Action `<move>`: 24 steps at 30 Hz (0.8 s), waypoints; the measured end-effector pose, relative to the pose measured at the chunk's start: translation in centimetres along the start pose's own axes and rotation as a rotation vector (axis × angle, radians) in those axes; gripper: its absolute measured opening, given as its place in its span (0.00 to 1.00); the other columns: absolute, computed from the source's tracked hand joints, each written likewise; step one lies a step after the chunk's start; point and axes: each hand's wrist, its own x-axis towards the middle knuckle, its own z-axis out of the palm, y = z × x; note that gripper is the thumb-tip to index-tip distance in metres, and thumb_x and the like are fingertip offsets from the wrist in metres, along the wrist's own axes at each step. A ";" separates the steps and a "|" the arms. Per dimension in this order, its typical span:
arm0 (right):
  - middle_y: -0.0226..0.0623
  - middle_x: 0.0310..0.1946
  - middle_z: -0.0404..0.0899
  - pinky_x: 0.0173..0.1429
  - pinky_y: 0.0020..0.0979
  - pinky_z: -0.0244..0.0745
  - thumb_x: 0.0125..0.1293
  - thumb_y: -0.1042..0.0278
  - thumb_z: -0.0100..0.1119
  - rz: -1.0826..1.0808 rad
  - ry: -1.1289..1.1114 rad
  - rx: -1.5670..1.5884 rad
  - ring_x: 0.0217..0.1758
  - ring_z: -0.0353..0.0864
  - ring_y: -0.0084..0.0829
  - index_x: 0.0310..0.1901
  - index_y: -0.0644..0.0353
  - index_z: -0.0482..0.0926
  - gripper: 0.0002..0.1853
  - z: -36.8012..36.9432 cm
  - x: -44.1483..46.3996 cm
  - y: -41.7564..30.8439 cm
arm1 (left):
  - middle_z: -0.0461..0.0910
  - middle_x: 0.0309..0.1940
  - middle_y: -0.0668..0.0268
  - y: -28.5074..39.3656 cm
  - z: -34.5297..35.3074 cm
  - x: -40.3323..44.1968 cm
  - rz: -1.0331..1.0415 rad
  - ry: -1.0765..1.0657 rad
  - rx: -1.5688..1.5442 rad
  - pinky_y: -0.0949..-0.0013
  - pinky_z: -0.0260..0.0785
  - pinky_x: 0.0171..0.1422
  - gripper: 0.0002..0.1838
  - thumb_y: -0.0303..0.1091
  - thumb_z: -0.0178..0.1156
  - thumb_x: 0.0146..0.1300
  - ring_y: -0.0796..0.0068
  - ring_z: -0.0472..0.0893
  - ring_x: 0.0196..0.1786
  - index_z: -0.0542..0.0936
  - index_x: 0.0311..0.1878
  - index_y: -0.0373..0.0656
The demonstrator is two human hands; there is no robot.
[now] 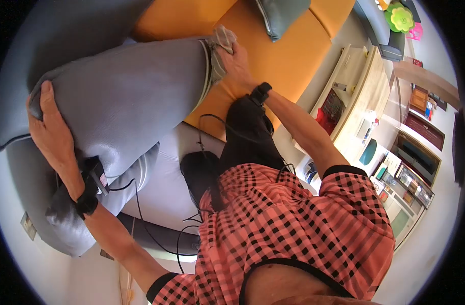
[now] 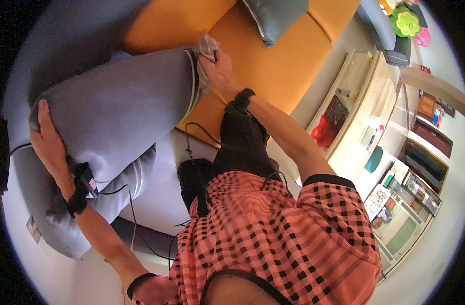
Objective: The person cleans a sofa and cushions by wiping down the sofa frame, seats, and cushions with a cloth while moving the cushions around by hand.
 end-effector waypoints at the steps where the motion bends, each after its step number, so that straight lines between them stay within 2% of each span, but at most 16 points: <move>1: 0.36 0.40 0.82 0.49 0.33 0.74 0.67 0.68 0.55 -0.061 0.048 -0.106 0.44 0.78 0.26 0.49 0.68 0.78 0.14 0.8 0.0 0.3 | 0.83 0.48 0.53 0.2 0.1 0.0 0.015 0.008 -0.008 0.64 0.68 0.59 0.27 0.54 0.56 0.69 0.60 0.80 0.53 0.80 0.55 0.38; 3: 0.35 0.40 0.81 0.47 0.31 0.74 0.66 0.68 0.56 -0.186 0.137 -0.312 0.43 0.77 0.24 0.48 0.68 0.78 0.13 2.7 -0.7 2.2 | 0.83 0.48 0.53 0.5 0.2 -0.2 0.042 0.026 -0.016 0.64 0.68 0.60 0.26 0.53 0.56 0.69 0.60 0.80 0.53 0.80 0.55 0.37; 5: 0.35 0.40 0.81 0.47 0.31 0.74 0.66 0.68 0.57 -0.129 0.129 0.030 0.42 0.78 0.25 0.47 0.68 0.78 0.13 4.5 -4.7 3.7 | 0.83 0.48 0.53 0.4 -0.1 -0.5 0.074 0.037 -0.014 0.63 0.69 0.59 0.27 0.53 0.57 0.69 0.60 0.80 0.53 0.80 0.54 0.36; 7: 0.36 0.40 0.81 0.46 0.32 0.74 0.65 0.67 0.59 0.001 0.080 0.141 0.41 0.78 0.26 0.46 0.68 0.79 0.13 5.5 -10.4 6.6 | 0.83 0.48 0.52 0.5 0.0 -0.6 0.044 0.041 -0.006 0.63 0.69 0.59 0.28 0.54 0.57 0.69 0.59 0.80 0.53 0.80 0.54 0.35; 9: 0.35 0.39 0.81 0.46 0.34 0.74 0.64 0.66 0.63 0.308 -0.085 0.350 0.41 0.78 0.28 0.46 0.67 0.79 0.15 6.5 -16.5 13.3 | 0.82 0.48 0.52 0.7 0.3 -0.4 0.024 0.030 -0.033 0.62 0.70 0.59 0.30 0.57 0.57 0.68 0.59 0.81 0.53 0.80 0.54 0.35; 11: 0.35 0.38 0.81 0.46 0.35 0.74 0.63 0.64 0.65 0.621 -0.220 0.404 0.41 0.78 0.29 0.47 0.67 0.79 0.16 6.9 -19.1 15.7 | 0.82 0.48 0.51 0.6 0.5 0.1 0.020 0.023 -0.045 0.61 0.70 0.59 0.32 0.58 0.58 0.66 0.58 0.80 0.54 0.80 0.55 0.35; 13: 0.34 0.38 0.81 0.45 0.35 0.74 0.62 0.62 0.66 0.801 -0.251 -0.036 0.40 0.78 0.31 0.48 0.66 0.80 0.18 6.9 -19.1 13.9 | 0.82 0.48 0.50 0.0 0.6 0.3 0.027 0.023 -0.039 0.62 0.69 0.60 0.33 0.59 0.58 0.65 0.57 0.80 0.54 0.80 0.55 0.34; 15: 0.34 0.38 0.81 0.46 0.35 0.74 0.64 0.60 0.64 0.570 -0.274 0.114 0.41 0.79 0.32 0.49 0.66 0.79 0.19 5.0 -17.7 12.5 | 0.80 0.52 0.49 0.2 -0.5 0.7 -0.005 -0.089 -0.014 0.62 0.66 0.64 0.34 0.58 0.59 0.64 0.55 0.78 0.58 0.76 0.60 0.34; 16: 0.35 0.38 0.81 0.46 0.35 0.74 0.65 0.61 0.63 0.339 -0.284 0.105 0.41 0.79 0.31 0.50 0.67 0.79 0.19 5.0 -16.6 14.0 | 0.79 0.53 0.49 0.3 -0.9 0.8 -0.016 -0.148 -0.007 0.62 0.65 0.65 0.35 0.57 0.59 0.64 0.54 0.77 0.60 0.75 0.62 0.35; 17: 0.35 0.39 0.81 0.47 0.35 0.74 0.66 0.62 0.61 0.488 -0.219 0.066 0.42 0.79 0.31 0.51 0.66 0.79 0.18 4.8 -15.6 15.4 | 0.78 0.56 0.48 -0.2 -1.3 0.7 0.021 -0.197 -0.030 0.62 0.64 0.67 0.36 0.56 0.60 0.63 0.53 0.75 0.62 0.72 0.64 0.35; 18: 0.35 0.41 0.81 0.48 0.35 0.75 0.67 0.64 0.59 0.637 -0.151 0.037 0.43 0.80 0.30 0.52 0.65 0.78 0.17 4.4 -13.8 12.9 | 0.76 0.58 0.48 -1.2 -2.2 0.6 0.061 -0.246 -0.053 0.62 0.62 0.68 0.38 0.55 0.61 0.62 0.52 0.73 0.63 0.70 0.66 0.35; 19: 0.38 0.43 0.81 0.49 0.36 0.75 0.67 0.65 0.59 0.586 -0.176 0.154 0.44 0.80 0.33 0.54 0.67 0.76 0.18 4.6 -12.5 14.2 | 0.74 0.60 0.47 -1.9 -3.0 0.2 0.103 -0.294 -0.075 0.61 0.61 0.70 0.39 0.54 0.62 0.61 0.52 0.72 0.65 0.68 0.68 0.35; 21: 0.45 0.46 0.82 0.51 0.37 0.75 0.66 0.67 0.58 0.480 -0.231 0.390 0.47 0.82 0.39 0.59 0.69 0.72 0.22 5.1 -9.6 16.6 | 0.71 0.64 0.47 -2.7 -4.5 -1.2 0.149 -0.337 0.119 0.60 0.60 0.71 0.43 0.52 0.65 0.58 0.51 0.69 0.67 0.65 0.70 0.35; 22: 0.43 0.47 0.82 0.51 0.36 0.75 0.66 0.64 0.59 0.619 -0.220 0.426 0.46 0.81 0.35 0.60 0.68 0.72 0.24 3.9 -9.1 11.0 | 0.70 0.65 0.47 -3.2 -5.2 -2.1 0.172 -0.356 0.220 0.59 0.59 0.71 0.44 0.51 0.67 0.57 0.51 0.68 0.68 0.63 0.71 0.34; 24: 0.40 0.47 0.81 0.51 0.35 0.75 0.66 0.63 0.59 0.588 -0.238 0.183 0.46 0.80 0.34 0.60 0.67 0.71 0.25 3.9 -9.3 11.4 | 0.72 0.63 0.47 -5.0 -6.0 -4.1 0.106 -0.313 0.223 0.58 0.60 0.71 0.43 0.49 0.69 0.56 0.49 0.70 0.67 0.65 0.69 0.33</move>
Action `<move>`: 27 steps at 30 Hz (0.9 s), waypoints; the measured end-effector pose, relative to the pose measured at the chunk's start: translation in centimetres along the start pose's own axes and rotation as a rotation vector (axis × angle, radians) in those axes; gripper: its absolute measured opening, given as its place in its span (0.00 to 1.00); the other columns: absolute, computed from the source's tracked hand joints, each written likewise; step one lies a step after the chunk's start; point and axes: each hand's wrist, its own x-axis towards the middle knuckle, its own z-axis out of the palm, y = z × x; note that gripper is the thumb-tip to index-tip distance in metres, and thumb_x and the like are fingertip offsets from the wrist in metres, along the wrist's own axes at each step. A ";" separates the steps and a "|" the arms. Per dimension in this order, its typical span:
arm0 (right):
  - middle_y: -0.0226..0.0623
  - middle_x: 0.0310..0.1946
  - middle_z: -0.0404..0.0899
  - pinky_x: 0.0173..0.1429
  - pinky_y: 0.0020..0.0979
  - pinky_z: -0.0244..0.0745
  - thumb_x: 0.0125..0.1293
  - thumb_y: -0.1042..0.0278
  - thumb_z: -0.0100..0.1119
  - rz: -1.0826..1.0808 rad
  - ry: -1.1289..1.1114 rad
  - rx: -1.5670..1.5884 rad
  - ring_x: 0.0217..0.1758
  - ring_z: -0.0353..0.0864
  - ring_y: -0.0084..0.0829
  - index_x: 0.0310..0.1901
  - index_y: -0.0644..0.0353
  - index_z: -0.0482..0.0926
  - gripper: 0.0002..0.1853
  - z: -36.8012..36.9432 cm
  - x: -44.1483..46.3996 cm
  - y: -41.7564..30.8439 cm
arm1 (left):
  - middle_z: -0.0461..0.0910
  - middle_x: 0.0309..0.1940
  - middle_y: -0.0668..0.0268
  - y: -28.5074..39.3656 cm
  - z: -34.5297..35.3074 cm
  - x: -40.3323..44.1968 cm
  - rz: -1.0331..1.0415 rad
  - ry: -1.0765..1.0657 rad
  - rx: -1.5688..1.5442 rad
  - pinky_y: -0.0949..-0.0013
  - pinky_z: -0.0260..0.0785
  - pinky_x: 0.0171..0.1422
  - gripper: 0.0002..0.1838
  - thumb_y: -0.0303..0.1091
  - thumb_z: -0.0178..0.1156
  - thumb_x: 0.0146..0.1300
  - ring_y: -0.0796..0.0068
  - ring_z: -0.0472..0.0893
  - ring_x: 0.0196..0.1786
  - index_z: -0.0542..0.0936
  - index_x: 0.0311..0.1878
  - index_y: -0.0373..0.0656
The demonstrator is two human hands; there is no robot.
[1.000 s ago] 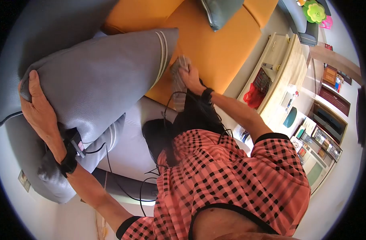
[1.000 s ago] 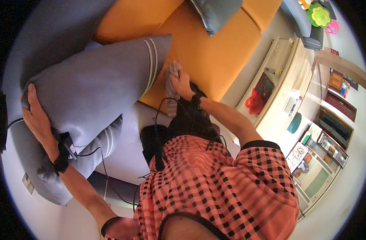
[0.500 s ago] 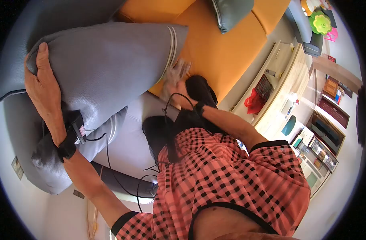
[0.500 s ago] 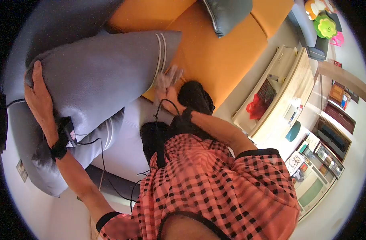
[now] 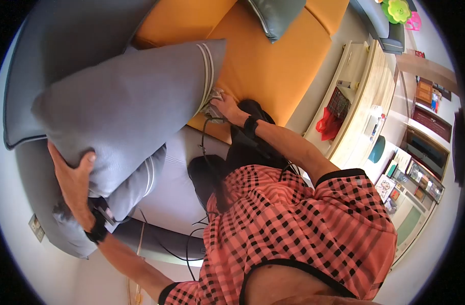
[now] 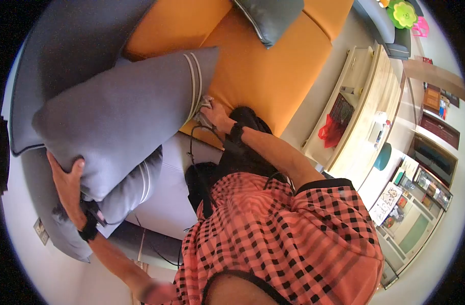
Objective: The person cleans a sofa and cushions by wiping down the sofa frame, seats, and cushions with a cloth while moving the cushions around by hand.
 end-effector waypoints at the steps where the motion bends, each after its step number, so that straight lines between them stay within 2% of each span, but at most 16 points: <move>1: 0.39 0.47 0.81 0.51 0.35 0.74 0.65 0.63 0.59 -0.003 0.028 -0.119 0.47 0.80 0.33 0.61 0.67 0.71 0.25 -0.1 0.4 0.9 | 0.73 0.63 0.47 -0.3 0.2 -0.6 -0.035 0.017 -0.005 0.58 0.61 0.71 0.43 0.47 0.70 0.55 0.48 0.71 0.66 0.66 0.69 0.32; 4: 0.34 0.38 0.80 0.47 0.32 0.75 0.65 0.64 0.59 0.000 0.002 0.253 0.39 0.79 0.28 0.50 0.64 0.76 0.16 0.4 -0.3 5.3 | 0.77 0.57 0.46 2.9 1.1 -2.8 -0.136 0.126 -0.090 0.59 0.65 0.67 0.39 0.46 0.71 0.56 0.47 0.76 0.60 0.71 0.65 0.30; 7: 0.34 0.36 0.79 0.46 0.34 0.73 0.65 0.60 0.58 0.066 0.115 -0.105 0.37 0.77 0.30 0.47 0.65 0.77 0.16 -0.4 -5.4 0.7 | 0.79 0.50 0.45 8.7 0.8 -5.1 0.007 0.075 -0.397 0.59 0.70 0.59 0.35 0.47 0.70 0.58 0.47 0.80 0.50 0.75 0.59 0.28; 8: 0.47 0.54 0.79 0.55 0.39 0.71 0.64 0.58 0.60 0.265 0.070 -0.193 0.54 0.77 0.39 0.62 0.68 0.71 0.29 -0.9 -3.6 3.0 | 0.79 0.48 0.45 10.5 0.4 -5.4 0.132 0.042 -0.359 0.59 0.71 0.55 0.33 0.45 0.70 0.58 0.49 0.80 0.47 0.75 0.58 0.28; 11: 0.48 0.54 0.78 0.56 0.39 0.71 0.64 0.57 0.61 0.096 0.210 0.159 0.56 0.77 0.40 0.61 0.69 0.71 0.29 -1.4 -2.5 8.1 | 0.78 0.42 0.49 13.9 0.4 -4.2 0.567 0.042 -0.309 0.60 0.73 0.47 0.29 0.40 0.71 0.54 0.51 0.80 0.41 0.76 0.54 0.29; 12: 0.50 0.57 0.76 0.58 0.39 0.71 0.64 0.56 0.61 0.125 0.382 0.122 0.58 0.76 0.41 0.63 0.69 0.69 0.31 -0.8 -1.5 8.5 | 0.78 0.42 0.49 14.8 0.6 -3.5 0.598 0.066 -0.362 0.61 0.73 0.47 0.29 0.38 0.70 0.53 0.51 0.79 0.41 0.76 0.54 0.29; 14: 0.51 0.59 0.74 0.59 0.38 0.72 0.65 0.57 0.60 -0.054 0.414 0.142 0.60 0.75 0.41 0.63 0.70 0.68 0.31 -3.1 -0.8 8.1 | 0.78 0.41 0.49 16.1 1.0 -2.5 0.663 0.109 -0.477 0.63 0.72 0.47 0.28 0.36 0.70 0.52 0.51 0.79 0.40 0.77 0.54 0.30; 17: 0.51 0.60 0.73 0.59 0.37 0.72 0.65 0.58 0.60 -0.205 0.497 0.305 0.61 0.75 0.40 0.63 0.69 0.67 0.30 -7.5 -2.8 3.5 | 0.79 0.43 0.52 16.4 1.4 -3.0 0.442 0.007 -0.655 0.66 0.72 0.47 0.25 0.32 0.68 0.55 0.58 0.80 0.41 0.77 0.55 0.31; 19: 0.47 0.55 0.75 0.56 0.36 0.74 0.67 0.62 0.58 -0.260 0.567 0.391 0.57 0.76 0.36 0.62 0.67 0.68 0.26 -10.1 -4.4 0.2 | 0.80 0.46 0.56 15.5 3.7 -4.0 0.148 -0.012 -0.919 0.68 0.70 0.50 0.23 0.32 0.66 0.59 0.64 0.79 0.44 0.76 0.56 0.30; 21: 0.40 0.47 0.80 0.52 0.34 0.77 0.69 0.67 0.55 -0.306 0.646 0.423 0.50 0.79 0.32 0.60 0.64 0.70 0.20 -12.4 -5.0 -1.9 | 0.80 0.48 0.58 14.0 7.0 -5.1 -0.123 0.012 -1.092 0.69 0.68 0.54 0.22 0.33 0.64 0.62 0.69 0.78 0.47 0.76 0.57 0.30; 23: 0.39 0.47 0.80 0.52 0.33 0.77 0.68 0.67 0.56 -0.274 0.680 0.219 0.50 0.79 0.31 0.58 0.65 0.71 0.19 -15.7 -4.2 -1.2 | 0.80 0.51 0.59 11.5 11.1 -6.7 -0.373 0.066 -1.178 0.71 0.66 0.57 0.22 0.38 0.63 0.66 0.74 0.77 0.50 0.76 0.57 0.30; 25: 0.39 0.46 0.80 0.51 0.33 0.76 0.67 0.67 0.57 -0.267 0.700 0.025 0.49 0.79 0.31 0.55 0.65 0.73 0.18 -18.2 -3.2 -0.9 | 0.79 0.53 0.57 8.2 15.5 -9.0 -0.592 0.064 -1.065 0.69 0.67 0.58 0.26 0.42 0.63 0.66 0.70 0.76 0.51 0.75 0.58 0.30; 27: 0.38 0.45 0.80 0.51 0.33 0.75 0.66 0.67 0.58 -0.285 0.696 -0.161 0.47 0.78 0.30 0.52 0.66 0.75 0.16 -20.0 -1.9 -1.1 | 0.79 0.51 0.56 5.7 19.9 -11.7 -0.697 0.155 -1.087 0.66 0.68 0.61 0.27 0.45 0.60 0.67 0.66 0.77 0.53 0.75 0.57 0.29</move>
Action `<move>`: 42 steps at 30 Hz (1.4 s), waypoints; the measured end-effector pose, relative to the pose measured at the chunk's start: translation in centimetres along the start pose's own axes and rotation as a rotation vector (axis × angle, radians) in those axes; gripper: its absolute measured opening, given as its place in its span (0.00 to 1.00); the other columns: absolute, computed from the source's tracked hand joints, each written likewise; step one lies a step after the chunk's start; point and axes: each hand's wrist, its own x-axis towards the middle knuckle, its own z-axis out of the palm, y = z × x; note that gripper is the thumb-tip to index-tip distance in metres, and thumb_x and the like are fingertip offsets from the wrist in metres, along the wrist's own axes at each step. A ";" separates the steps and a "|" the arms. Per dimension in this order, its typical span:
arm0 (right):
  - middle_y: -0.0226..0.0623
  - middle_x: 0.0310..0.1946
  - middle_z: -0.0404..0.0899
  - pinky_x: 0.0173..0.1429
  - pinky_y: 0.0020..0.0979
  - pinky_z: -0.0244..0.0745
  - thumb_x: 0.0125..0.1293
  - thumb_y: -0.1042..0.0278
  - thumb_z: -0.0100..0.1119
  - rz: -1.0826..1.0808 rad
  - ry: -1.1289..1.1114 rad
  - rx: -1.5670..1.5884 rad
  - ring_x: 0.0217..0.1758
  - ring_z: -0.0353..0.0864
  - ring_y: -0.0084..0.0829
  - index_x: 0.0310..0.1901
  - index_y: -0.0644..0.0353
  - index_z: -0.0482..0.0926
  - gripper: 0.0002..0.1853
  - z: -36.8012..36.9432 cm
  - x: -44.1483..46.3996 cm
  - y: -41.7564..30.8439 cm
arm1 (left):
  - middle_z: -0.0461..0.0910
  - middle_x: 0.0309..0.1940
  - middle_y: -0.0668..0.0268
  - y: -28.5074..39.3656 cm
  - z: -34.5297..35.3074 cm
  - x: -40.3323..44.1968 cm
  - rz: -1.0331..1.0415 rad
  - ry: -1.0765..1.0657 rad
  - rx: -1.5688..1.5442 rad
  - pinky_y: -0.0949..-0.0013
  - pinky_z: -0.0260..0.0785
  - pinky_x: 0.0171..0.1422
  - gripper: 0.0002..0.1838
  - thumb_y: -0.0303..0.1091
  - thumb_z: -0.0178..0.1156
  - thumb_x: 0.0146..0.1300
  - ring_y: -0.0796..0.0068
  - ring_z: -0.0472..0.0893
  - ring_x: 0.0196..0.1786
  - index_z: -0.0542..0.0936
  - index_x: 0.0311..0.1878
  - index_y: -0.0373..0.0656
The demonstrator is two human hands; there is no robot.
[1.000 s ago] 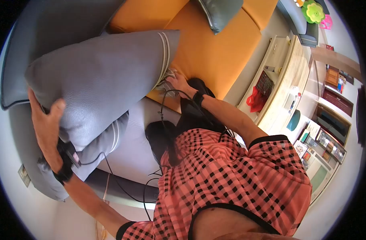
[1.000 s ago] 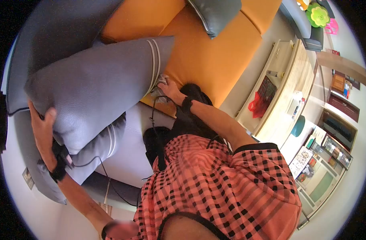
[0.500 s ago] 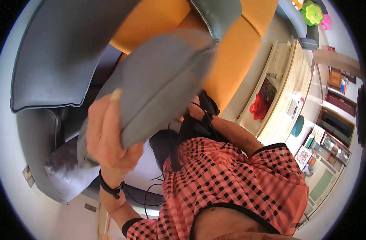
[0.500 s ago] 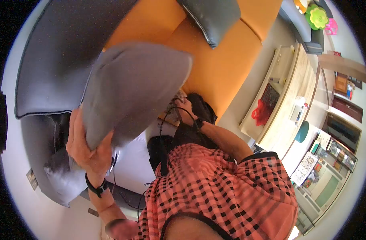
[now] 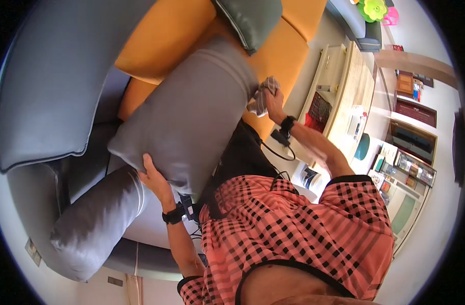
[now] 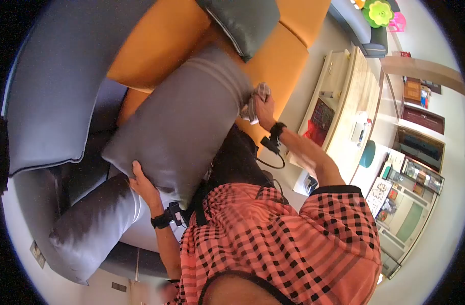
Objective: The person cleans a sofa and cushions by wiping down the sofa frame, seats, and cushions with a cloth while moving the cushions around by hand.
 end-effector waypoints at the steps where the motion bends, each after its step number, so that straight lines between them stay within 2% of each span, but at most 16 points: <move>1: 0.39 0.42 0.81 0.50 0.34 0.75 0.64 0.64 0.58 -0.160 0.049 0.010 0.43 0.79 0.30 0.48 0.67 0.78 0.16 0.4 1.0 -0.5 | 0.78 0.52 0.55 -2.0 -0.8 0.1 -0.129 0.033 -0.032 0.64 0.69 0.61 0.29 0.47 0.60 0.66 0.65 0.77 0.53 0.74 0.57 0.28; 3: 0.49 0.46 0.82 0.55 0.40 0.74 0.64 0.59 0.55 -0.289 -0.051 -0.022 0.52 0.81 0.41 0.58 0.66 0.73 0.24 1.3 2.6 -5.6 | 0.77 0.54 0.52 -5.1 -2.8 0.3 -0.383 0.106 -0.083 0.62 0.70 0.61 0.33 0.51 0.61 0.65 0.63 0.77 0.54 0.73 0.58 0.26; 7: 0.54 0.47 0.81 0.56 0.42 0.75 0.63 0.60 0.55 -0.344 -0.277 -0.373 0.53 0.80 0.46 0.54 0.63 0.75 0.21 5.2 5.6 -15.6 | 0.75 0.56 0.52 -8.8 -4.7 0.8 -0.387 0.019 0.014 0.62 0.70 0.61 0.39 0.56 0.61 0.64 0.61 0.77 0.56 0.70 0.60 0.26; 8: 0.54 0.48 0.80 0.57 0.43 0.75 0.63 0.58 0.56 -0.570 -0.264 -0.332 0.54 0.80 0.47 0.54 0.61 0.76 0.21 8.2 8.5 -14.3 | 0.76 0.56 0.54 -8.5 -4.3 0.8 -0.403 0.064 0.062 0.63 0.69 0.61 0.37 0.56 0.59 0.66 0.63 0.77 0.56 0.72 0.60 0.27; 11: 0.52 0.49 0.79 0.59 0.44 0.74 0.63 0.55 0.59 -0.919 -0.349 -0.389 0.56 0.78 0.46 0.53 0.58 0.77 0.21 14.2 9.2 -16.9 | 0.77 0.56 0.56 -8.4 -5.0 1.2 -0.398 0.135 0.134 0.65 0.68 0.62 0.35 0.55 0.58 0.67 0.64 0.76 0.56 0.73 0.60 0.28; 14: 0.44 0.44 0.77 0.54 0.44 0.75 0.61 0.54 0.62 -1.015 -0.435 -0.899 0.49 0.78 0.48 0.53 0.54 0.77 0.20 18.5 8.7 -16.3 | 0.75 0.57 0.53 -9.8 -6.0 1.6 -0.354 0.119 0.111 0.61 0.69 0.61 0.38 0.59 0.60 0.62 0.61 0.76 0.56 0.74 0.58 0.28; 17: 0.43 0.47 0.75 0.53 0.45 0.75 0.60 0.56 0.63 -1.060 -0.547 -0.806 0.51 0.77 0.47 0.51 0.54 0.77 0.19 17.0 6.8 -15.3 | 0.75 0.57 0.52 -11.6 -7.1 1.7 -0.365 0.152 0.111 0.60 0.70 0.61 0.39 0.60 0.61 0.61 0.60 0.77 0.56 0.74 0.58 0.28; 21: 0.44 0.50 0.75 0.54 0.47 0.74 0.59 0.57 0.64 -0.793 -0.585 -0.713 0.53 0.76 0.49 0.60 0.47 0.75 0.25 7.2 3.5 -9.1 | 0.77 0.55 0.54 -12.8 -7.3 0.8 -0.401 0.137 0.026 0.61 0.70 0.60 0.36 0.57 0.59 0.64 0.61 0.77 0.54 0.74 0.58 0.28; 23: 0.46 0.58 0.73 0.57 0.46 0.73 0.60 0.57 0.64 -0.839 -0.572 -0.756 0.55 0.75 0.52 0.63 0.47 0.72 0.28 0.1 -0.2 -3.9 | 0.77 0.54 0.54 -14.5 -8.2 1.4 -0.381 0.131 0.057 0.61 0.70 0.60 0.35 0.56 0.58 0.65 0.61 0.77 0.54 0.75 0.57 0.28; 28: 0.44 0.48 0.81 0.47 0.46 0.78 0.62 0.60 0.59 -0.249 -0.641 -1.102 0.46 0.81 0.53 0.50 0.51 0.80 0.15 -16.2 -2.5 18.7 | 0.75 0.57 0.52 -12.3 -7.7 1.6 -0.386 0.100 0.184 0.60 0.69 0.61 0.40 0.61 0.60 0.62 0.60 0.76 0.56 0.73 0.59 0.28; 29: 0.45 0.49 0.81 0.49 0.45 0.79 0.64 0.57 0.54 0.065 -0.369 -1.041 0.47 0.82 0.51 0.51 0.48 0.80 0.15 -15.3 -3.5 14.9 | 0.75 0.58 0.52 -12.4 -8.1 1.5 -0.380 0.098 0.197 0.60 0.69 0.62 0.41 0.62 0.60 0.61 0.59 0.76 0.57 0.72 0.60 0.28; 32: 0.51 0.52 0.81 0.52 0.43 0.78 0.66 0.55 0.49 -0.085 -0.083 -0.820 0.48 0.83 0.48 0.55 0.57 0.78 0.21 -13.7 -0.5 14.2 | 0.74 0.58 0.52 -13.7 -8.8 2.2 -0.388 0.077 0.163 0.60 0.68 0.62 0.43 0.63 0.60 0.60 0.59 0.75 0.57 0.71 0.60 0.28; 35: 0.41 0.47 0.84 0.52 0.36 0.77 0.65 0.57 0.58 -0.149 -0.216 -0.007 0.47 0.83 0.36 0.59 0.60 0.75 0.23 -3.4 1.1 -4.8 | 0.74 0.58 0.52 -15.9 -9.7 3.0 -0.410 0.089 0.052 0.60 0.68 0.62 0.42 0.63 0.60 0.61 0.59 0.75 0.57 0.72 0.60 0.28; 38: 0.47 0.52 0.80 0.57 0.41 0.75 0.63 0.58 0.61 -0.817 -0.505 -0.257 0.53 0.79 0.48 0.62 0.53 0.74 0.25 6.5 6.7 -13.2 | 0.74 0.57 0.52 -15.5 -9.4 2.9 -0.377 0.088 0.031 0.59 0.68 0.62 0.40 0.61 0.60 0.62 0.59 0.76 0.57 0.72 0.60 0.28; 39: 0.40 0.55 0.78 0.58 0.42 0.75 0.64 0.60 0.61 -0.907 -0.465 -0.523 0.58 0.78 0.42 0.63 0.52 0.73 0.25 10.2 7.6 -15.0 | 0.74 0.57 0.52 -14.5 -9.0 2.5 -0.369 0.073 0.026 0.59 0.68 0.63 0.40 0.60 0.60 0.62 0.59 0.76 0.57 0.72 0.60 0.28; 42: 0.44 0.51 0.80 0.57 0.45 0.75 0.63 0.54 0.61 -1.108 -0.609 -0.806 0.57 0.78 0.48 0.59 0.50 0.76 0.23 19.5 10.5 -18.8 | 0.75 0.57 0.53 -13.6 -9.3 2.0 -0.393 0.064 0.020 0.59 0.68 0.63 0.38 0.58 0.60 0.64 0.58 0.76 0.57 0.72 0.60 0.28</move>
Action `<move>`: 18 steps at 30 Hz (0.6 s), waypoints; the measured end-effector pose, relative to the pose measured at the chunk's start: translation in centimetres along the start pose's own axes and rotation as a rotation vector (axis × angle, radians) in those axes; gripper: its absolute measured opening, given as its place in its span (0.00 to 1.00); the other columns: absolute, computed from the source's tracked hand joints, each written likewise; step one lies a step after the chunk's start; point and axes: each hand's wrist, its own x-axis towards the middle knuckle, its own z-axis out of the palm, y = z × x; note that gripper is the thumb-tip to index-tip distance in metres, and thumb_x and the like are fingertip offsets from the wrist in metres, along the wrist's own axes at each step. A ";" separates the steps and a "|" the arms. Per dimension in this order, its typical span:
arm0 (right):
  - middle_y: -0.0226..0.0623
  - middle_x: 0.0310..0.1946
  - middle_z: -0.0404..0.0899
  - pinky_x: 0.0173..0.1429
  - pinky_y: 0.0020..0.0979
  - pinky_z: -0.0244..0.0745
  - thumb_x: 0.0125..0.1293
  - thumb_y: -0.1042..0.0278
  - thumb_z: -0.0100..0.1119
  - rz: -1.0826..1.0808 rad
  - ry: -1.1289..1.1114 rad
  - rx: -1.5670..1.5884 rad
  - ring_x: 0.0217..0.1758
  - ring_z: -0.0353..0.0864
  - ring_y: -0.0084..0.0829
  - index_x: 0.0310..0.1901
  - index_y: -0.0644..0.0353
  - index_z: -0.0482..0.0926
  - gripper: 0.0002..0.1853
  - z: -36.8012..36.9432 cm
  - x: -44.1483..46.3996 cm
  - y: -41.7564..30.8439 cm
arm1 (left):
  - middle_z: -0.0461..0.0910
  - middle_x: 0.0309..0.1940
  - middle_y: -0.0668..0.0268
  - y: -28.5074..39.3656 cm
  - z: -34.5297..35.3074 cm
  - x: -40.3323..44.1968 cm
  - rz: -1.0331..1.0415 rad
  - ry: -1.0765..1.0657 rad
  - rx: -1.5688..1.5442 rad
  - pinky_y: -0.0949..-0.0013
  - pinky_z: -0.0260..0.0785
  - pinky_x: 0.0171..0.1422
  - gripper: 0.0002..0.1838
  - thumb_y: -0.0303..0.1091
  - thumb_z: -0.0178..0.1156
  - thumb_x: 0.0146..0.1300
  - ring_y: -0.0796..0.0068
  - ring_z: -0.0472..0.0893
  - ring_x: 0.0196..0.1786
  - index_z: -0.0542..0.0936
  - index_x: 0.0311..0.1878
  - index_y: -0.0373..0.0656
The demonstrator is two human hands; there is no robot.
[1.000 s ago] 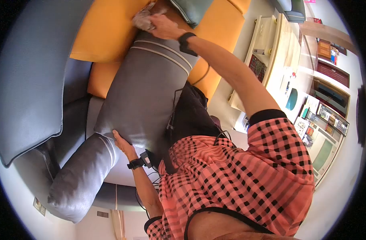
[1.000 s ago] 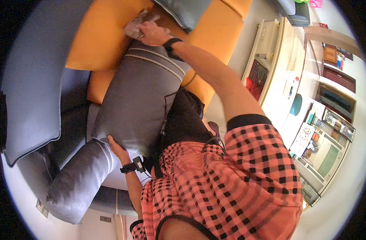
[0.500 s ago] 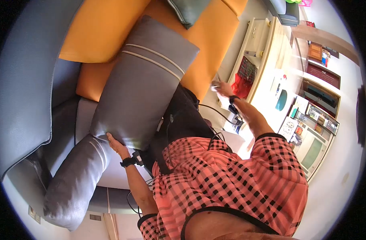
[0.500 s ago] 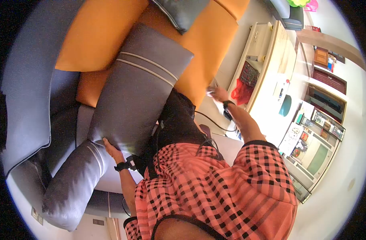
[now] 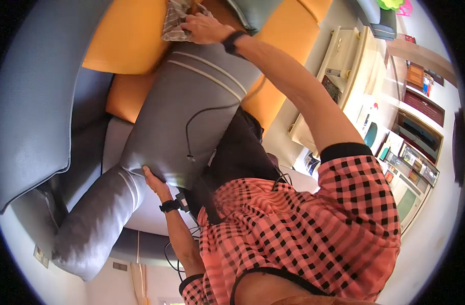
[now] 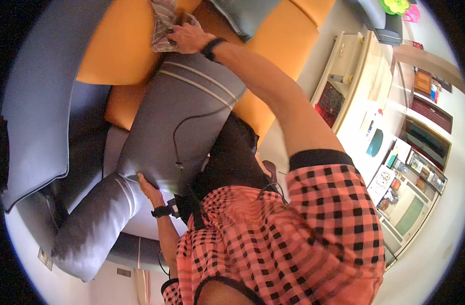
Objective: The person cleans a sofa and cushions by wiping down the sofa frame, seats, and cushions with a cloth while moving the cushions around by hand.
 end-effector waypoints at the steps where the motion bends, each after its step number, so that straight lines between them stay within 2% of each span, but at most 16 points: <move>1: 0.45 0.50 0.81 0.57 0.45 0.75 0.63 0.53 0.61 0.043 -0.095 -0.041 0.56 0.78 0.48 0.58 0.50 0.76 0.23 1.0 2.0 -0.2 | 0.75 0.57 0.53 0.0 -0.3 -0.2 -0.021 0.002 0.000 0.59 0.68 0.63 0.37 0.57 0.60 0.64 0.58 0.76 0.56 0.72 0.60 0.29; 2: 0.45 0.49 0.81 0.57 0.45 0.75 0.63 0.52 0.61 0.087 -0.194 -0.086 0.55 0.79 0.48 0.57 0.50 0.77 0.23 1.8 2.6 -0.5 | 0.75 0.57 0.53 0.3 -0.3 -0.9 -0.021 0.029 0.006 0.59 0.68 0.63 0.37 0.57 0.59 0.64 0.59 0.76 0.56 0.72 0.60 0.29; 5: 0.46 0.47 0.82 0.56 0.45 0.76 0.63 0.49 0.60 0.128 -0.119 -0.046 0.54 0.80 0.48 0.56 0.51 0.77 0.23 0.8 0.1 0.5 | 0.75 0.56 0.54 0.8 0.8 -2.1 -0.024 0.058 -0.036 0.59 0.68 0.62 0.36 0.56 0.59 0.65 0.59 0.76 0.56 0.72 0.60 0.29; 9: 0.51 0.49 0.81 0.55 0.49 0.76 0.63 0.47 0.60 0.526 0.252 0.313 0.53 0.80 0.53 0.57 0.52 0.76 0.25 1.0 -8.1 3.3 | 0.75 0.56 0.55 -0.9 0.0 -0.6 -0.040 0.036 -0.064 0.60 0.69 0.61 0.36 0.57 0.58 0.65 0.60 0.76 0.55 0.73 0.59 0.29; 11: 0.52 0.48 0.81 0.55 0.48 0.76 0.63 0.46 0.58 0.712 0.176 0.280 0.51 0.80 0.55 0.60 0.52 0.74 0.27 4.2 -15.1 6.6 | 0.75 0.56 0.55 -1.2 0.0 -0.7 -0.025 -0.006 -0.031 0.60 0.69 0.61 0.36 0.57 0.57 0.66 0.61 0.76 0.55 0.73 0.59 0.29; 12: 0.55 0.46 0.82 0.53 0.48 0.76 0.64 0.47 0.55 0.662 0.361 0.317 0.50 0.80 0.56 0.62 0.51 0.73 0.28 5.7 -19.4 6.7 | 0.76 0.55 0.57 -1.3 0.2 -0.6 -0.045 -0.007 -0.012 0.62 0.68 0.61 0.35 0.57 0.55 0.67 0.62 0.76 0.55 0.73 0.59 0.30; 13: 0.58 0.43 0.81 0.51 0.48 0.76 0.65 0.48 0.53 0.864 0.278 0.385 0.48 0.81 0.58 0.64 0.50 0.72 0.28 4.0 -22.7 4.5 | 0.76 0.55 0.59 -1.3 0.1 -0.5 -0.067 -0.007 0.009 0.63 0.68 0.62 0.34 0.57 0.53 0.69 0.64 0.76 0.55 0.73 0.60 0.31; 14: 0.59 0.35 0.81 0.42 0.49 0.77 0.63 0.52 0.55 0.881 0.201 0.390 0.37 0.82 0.58 0.60 0.57 0.69 0.27 6.8 -27.4 6.1 | 0.77 0.55 0.60 -1.1 0.1 -0.4 -0.090 -0.009 0.037 0.65 0.67 0.62 0.34 0.58 0.51 0.71 0.65 0.76 0.55 0.73 0.60 0.31; 15: 0.55 0.31 0.80 0.39 0.47 0.77 0.64 0.53 0.54 1.033 -0.005 0.606 0.35 0.81 0.56 0.55 0.58 0.70 0.23 3.8 -28.8 3.5 | 0.77 0.55 0.61 -1.0 0.1 -0.5 -0.076 -0.011 0.034 0.66 0.66 0.62 0.33 0.57 0.51 0.71 0.65 0.76 0.54 0.74 0.59 0.32; 18: 0.51 0.30 0.82 0.39 0.45 0.76 0.63 0.51 0.55 0.781 -0.420 0.341 0.32 0.82 0.48 0.41 0.61 0.78 0.19 6.3 -35.0 5.2 | 0.77 0.54 0.61 -0.1 0.3 -1.1 -0.091 -0.005 0.073 0.66 0.67 0.61 0.33 0.58 0.51 0.70 0.66 0.76 0.53 0.74 0.59 0.32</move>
